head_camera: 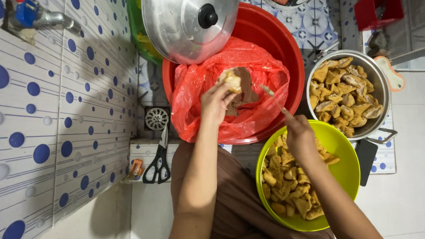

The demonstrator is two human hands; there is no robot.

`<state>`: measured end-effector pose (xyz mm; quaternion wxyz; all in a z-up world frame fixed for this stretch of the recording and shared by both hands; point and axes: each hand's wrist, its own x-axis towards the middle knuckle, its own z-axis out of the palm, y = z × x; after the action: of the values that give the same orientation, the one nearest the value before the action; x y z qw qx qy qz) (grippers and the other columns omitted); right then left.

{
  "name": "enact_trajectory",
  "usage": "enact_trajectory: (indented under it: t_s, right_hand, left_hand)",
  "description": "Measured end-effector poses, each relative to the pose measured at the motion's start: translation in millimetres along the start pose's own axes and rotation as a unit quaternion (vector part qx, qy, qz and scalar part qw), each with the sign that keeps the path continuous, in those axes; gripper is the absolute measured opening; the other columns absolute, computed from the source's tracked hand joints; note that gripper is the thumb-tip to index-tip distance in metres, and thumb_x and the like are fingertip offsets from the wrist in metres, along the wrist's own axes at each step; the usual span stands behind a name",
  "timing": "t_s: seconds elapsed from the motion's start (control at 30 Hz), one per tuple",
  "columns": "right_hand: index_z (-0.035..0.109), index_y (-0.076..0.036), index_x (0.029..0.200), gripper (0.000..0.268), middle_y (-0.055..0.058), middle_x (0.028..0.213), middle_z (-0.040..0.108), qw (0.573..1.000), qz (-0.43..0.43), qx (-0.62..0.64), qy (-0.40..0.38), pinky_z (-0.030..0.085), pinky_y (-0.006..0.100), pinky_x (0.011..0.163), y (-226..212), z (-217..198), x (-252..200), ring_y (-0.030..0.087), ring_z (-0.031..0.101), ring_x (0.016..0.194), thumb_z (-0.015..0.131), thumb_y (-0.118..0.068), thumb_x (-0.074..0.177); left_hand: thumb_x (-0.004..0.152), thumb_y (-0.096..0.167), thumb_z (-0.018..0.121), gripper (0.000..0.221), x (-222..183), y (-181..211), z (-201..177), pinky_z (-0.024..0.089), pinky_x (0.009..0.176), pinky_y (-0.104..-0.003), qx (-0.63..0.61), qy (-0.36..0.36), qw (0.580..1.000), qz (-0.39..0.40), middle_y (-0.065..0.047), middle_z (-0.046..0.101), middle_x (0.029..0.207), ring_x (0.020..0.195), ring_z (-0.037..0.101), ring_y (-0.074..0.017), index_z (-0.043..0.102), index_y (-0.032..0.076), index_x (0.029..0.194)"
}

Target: Stuffing fried tofu pieces with a meat or vegetable mixture using a spoon.

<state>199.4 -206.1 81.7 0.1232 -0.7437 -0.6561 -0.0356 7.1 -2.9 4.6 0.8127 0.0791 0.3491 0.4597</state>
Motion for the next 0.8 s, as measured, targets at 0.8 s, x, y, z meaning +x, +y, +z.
enact_trajectory:
  t_s: [0.8]
  right_hand:
    - [0.079, -0.025, 0.115, 0.023, 0.013, 0.081, 0.076, 0.944, 0.236, 0.103, -0.207, 0.057, 0.046, 0.076, -35, -63, 59, 0.034, 0.073, 0.084, 0.066, -0.025, 0.097]
  left_hand:
    - [0.078, -0.006, 0.085, 0.033, 3, -3, -4, 0.068, 0.077, -0.043, 0.024, -0.047, 0.996, 0.072, -0.019, 0.073, 0.110, 0.089, 0.077, -0.0313, 0.075, 0.000, 0.109]
